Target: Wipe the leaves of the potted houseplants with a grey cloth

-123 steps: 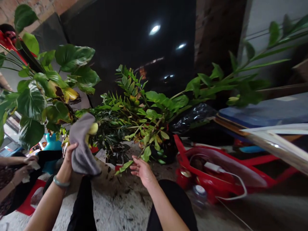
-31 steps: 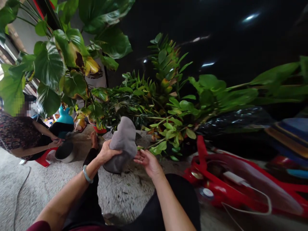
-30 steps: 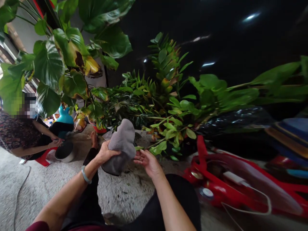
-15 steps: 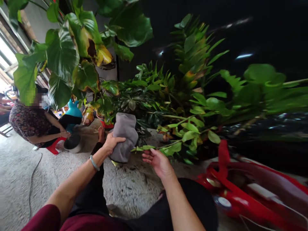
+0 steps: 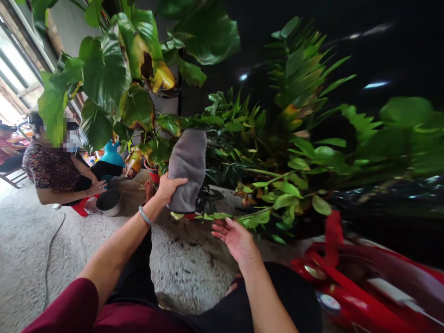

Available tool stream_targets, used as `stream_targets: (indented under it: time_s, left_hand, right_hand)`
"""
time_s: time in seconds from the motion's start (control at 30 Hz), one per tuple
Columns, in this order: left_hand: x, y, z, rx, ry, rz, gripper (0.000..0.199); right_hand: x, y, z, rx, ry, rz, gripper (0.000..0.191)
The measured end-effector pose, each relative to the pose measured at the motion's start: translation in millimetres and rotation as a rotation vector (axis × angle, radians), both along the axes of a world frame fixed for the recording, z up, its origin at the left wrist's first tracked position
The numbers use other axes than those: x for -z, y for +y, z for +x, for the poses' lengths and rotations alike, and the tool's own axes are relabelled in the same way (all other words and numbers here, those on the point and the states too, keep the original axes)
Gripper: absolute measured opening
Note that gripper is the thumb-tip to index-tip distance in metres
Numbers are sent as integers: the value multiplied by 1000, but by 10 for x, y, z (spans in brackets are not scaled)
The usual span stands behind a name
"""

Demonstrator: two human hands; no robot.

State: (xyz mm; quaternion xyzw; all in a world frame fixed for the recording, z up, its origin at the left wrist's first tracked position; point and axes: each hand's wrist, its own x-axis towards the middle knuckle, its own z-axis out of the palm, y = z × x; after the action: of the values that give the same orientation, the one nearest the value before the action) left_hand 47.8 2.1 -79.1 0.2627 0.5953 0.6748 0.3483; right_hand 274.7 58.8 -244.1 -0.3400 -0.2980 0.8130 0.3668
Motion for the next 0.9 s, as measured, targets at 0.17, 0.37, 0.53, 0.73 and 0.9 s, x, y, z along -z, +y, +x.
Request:
stream_targets:
  time_s: [0.17, 0.37, 0.53, 0.73, 0.9]
  left_hand:
    - [398, -532, 94, 161, -26, -167, 26]
    - [-370, -455, -239, 55, -9, 95, 35]
    - [-488, -101, -286, 10, -84, 83, 32]
    - [350, -602, -8, 223, -181, -167, 49]
    - [-98, -642, -205, 184, -187, 44, 56]
  right_hand:
    - [-50, -26, 8, 0, 12, 19, 4]
    - [-169, -41, -74, 40, 61, 10, 8]
    - [-253, -87, -113, 76, 97, -4, 10]
    - [-269, -87, -76, 85, 113, -2, 11]
    - [-253, -40, -79, 42, 114, 18, 14]
